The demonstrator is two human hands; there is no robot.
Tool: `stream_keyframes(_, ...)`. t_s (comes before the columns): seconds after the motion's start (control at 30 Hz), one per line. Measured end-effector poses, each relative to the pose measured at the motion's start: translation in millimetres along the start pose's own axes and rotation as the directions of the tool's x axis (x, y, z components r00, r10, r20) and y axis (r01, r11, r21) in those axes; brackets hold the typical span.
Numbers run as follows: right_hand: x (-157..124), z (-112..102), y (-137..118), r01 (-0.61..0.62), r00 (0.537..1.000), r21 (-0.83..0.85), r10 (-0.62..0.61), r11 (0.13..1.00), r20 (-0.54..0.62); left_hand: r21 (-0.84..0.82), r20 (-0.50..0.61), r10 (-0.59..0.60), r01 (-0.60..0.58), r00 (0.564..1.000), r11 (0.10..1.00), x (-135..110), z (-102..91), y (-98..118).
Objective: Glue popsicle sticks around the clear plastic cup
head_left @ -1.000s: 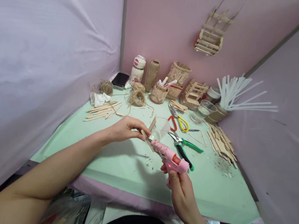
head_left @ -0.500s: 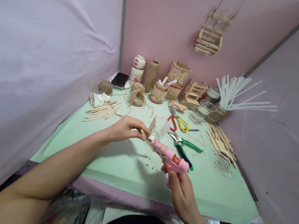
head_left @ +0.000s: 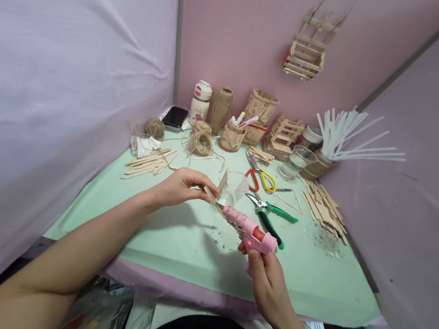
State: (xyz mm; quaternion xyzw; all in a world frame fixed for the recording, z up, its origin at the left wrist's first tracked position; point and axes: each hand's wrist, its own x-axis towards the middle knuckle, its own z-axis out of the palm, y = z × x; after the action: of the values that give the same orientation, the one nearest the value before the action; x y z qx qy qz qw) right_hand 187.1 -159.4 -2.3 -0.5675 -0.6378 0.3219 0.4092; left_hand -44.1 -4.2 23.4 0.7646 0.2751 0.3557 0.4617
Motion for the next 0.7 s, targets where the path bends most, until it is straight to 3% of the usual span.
stream_keyframes(0.43,-1.3,-6.2,8.4,-0.035,0.998,-0.039,0.033,0.999,-0.061,0.023,-0.097,0.026,-0.024,0.995,0.999,0.7,-6.8,6.5)
stream_keyframes(0.7,-0.6,-7.3,9.4,-0.016,0.999,-0.037,0.015,0.999,-0.046,0.036,-0.103,0.026,-0.022,0.994,0.999,1.0,-6.2,9.5)
